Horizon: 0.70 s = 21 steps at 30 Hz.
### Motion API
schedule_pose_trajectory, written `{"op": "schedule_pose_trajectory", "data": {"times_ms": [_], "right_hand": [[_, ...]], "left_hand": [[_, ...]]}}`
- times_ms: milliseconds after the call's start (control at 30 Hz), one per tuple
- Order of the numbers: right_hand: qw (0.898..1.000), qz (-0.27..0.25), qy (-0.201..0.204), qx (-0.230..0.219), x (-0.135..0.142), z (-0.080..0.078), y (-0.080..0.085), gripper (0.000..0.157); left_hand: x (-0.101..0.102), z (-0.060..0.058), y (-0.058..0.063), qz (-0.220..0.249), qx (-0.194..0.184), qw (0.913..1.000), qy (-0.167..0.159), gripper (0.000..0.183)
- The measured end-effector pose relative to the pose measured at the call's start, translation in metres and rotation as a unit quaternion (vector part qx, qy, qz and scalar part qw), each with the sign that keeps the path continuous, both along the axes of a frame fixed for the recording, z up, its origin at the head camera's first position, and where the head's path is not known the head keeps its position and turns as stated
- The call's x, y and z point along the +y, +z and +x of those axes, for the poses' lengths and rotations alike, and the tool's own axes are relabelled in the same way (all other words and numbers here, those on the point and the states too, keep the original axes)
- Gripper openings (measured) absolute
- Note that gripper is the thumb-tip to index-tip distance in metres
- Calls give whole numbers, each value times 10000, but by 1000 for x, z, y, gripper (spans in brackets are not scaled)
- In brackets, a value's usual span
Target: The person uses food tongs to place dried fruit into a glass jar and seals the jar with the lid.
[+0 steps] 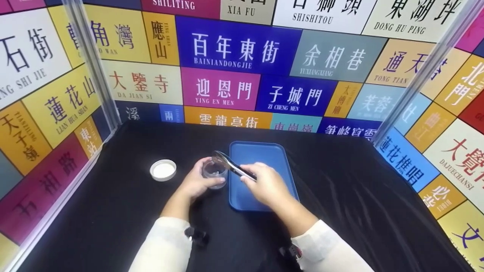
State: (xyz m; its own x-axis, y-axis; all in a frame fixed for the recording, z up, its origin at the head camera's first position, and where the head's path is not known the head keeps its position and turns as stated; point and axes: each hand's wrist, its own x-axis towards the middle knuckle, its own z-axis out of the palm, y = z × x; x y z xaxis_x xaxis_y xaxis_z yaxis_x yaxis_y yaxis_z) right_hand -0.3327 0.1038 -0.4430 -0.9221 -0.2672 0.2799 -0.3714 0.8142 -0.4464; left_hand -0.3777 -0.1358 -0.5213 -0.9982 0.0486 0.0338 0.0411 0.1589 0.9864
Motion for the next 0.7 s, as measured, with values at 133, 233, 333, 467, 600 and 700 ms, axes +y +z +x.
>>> {"op": "schedule_pose_trajectory", "data": {"times_ms": [133, 233, 333, 467, 600, 700], "right_hand": [[10000, -16, -24, 7, -1, 0, -1, 36], [10000, 13, -37, 74, -1, 0, -1, 37], [9997, 128, -5, 214, 0, 1, -1, 37], [9984, 302, 96, 470, 1, 2, -3, 36], [9965, 421, 222, 691, 3, 2, -5, 36], [9941, 489, 361, 899, 3, 3, -7, 36]], "left_hand": [[0, -1, -1, 34, 6, 10000, 1, 95], [0, 0, -1, -7, 11, 10000, -5, 95], [1, 1, 0, -35, 11, 10000, 3, 95], [1, 1, -1, 14, 10, 10000, 15, 96], [1, 0, 0, 13, 10, 10000, 16, 97], [0, 0, 1, 22, 3, 10000, 44, 96]]}}
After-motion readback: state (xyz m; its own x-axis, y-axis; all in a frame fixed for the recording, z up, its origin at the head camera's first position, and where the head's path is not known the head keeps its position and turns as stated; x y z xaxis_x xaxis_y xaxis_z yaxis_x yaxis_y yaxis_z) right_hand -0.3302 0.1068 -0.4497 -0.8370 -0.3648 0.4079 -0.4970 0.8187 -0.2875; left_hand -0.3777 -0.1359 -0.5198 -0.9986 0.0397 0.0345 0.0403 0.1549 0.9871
